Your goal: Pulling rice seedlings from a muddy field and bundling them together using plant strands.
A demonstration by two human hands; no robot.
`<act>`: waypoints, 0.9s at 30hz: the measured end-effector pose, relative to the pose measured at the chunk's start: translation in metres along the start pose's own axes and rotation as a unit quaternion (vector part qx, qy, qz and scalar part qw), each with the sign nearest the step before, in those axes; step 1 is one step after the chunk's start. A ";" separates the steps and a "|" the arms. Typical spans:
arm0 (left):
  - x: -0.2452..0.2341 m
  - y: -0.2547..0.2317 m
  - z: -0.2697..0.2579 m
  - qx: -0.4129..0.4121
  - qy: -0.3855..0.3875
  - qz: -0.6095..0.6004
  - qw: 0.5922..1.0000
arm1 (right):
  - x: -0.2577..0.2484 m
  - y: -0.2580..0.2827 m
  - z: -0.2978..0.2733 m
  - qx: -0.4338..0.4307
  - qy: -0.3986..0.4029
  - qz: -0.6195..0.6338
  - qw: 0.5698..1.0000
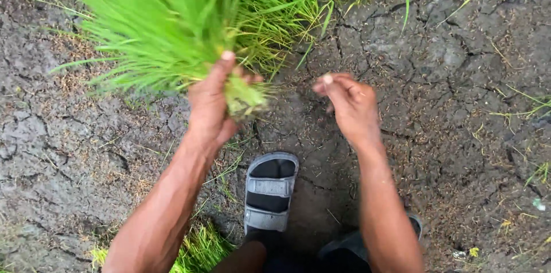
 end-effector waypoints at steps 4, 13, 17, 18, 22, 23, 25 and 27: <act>-0.028 -0.044 -0.004 0.046 0.021 -0.046 0.998 | -0.026 -0.010 0.036 -0.094 -0.144 -0.114 0.978; -0.012 -0.037 -0.033 0.038 0.219 -0.107 0.969 | 0.026 0.053 0.073 -0.208 -0.201 -0.345 0.893; 0.012 0.007 -0.043 -0.067 0.214 -0.070 0.972 | 0.022 0.028 0.085 -0.322 -0.310 -0.440 0.779; 0.014 0.008 -0.041 -0.066 0.216 -0.070 0.972 | 0.018 0.031 0.084 -0.323 -0.312 -0.440 0.778; 0.002 0.003 -0.026 -0.055 0.175 -0.074 0.980 | 0.011 0.043 0.080 -0.318 -0.183 -0.304 0.879; -0.002 -0.001 -0.024 -0.052 0.174 -0.092 0.979 | 0.008 0.041 0.082 -0.275 -0.135 -0.244 0.920; -0.009 -0.006 -0.020 -0.044 0.149 -0.080 0.985 | 0.016 0.050 0.084 -0.191 -0.126 -0.232 0.946; -0.010 -0.008 -0.013 -0.034 0.129 -0.069 0.989 | 0.021 0.052 0.090 -0.109 -0.120 -0.217 0.963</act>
Point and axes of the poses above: each hand's wrist, its own z-axis towards the middle knuckle, its own x-axis out of the palm, y = z × x, the point moved 10 cm from there along z, towards the middle knuckle, and after that the axes turned 14 degrees about x, right-handed, at the moved point
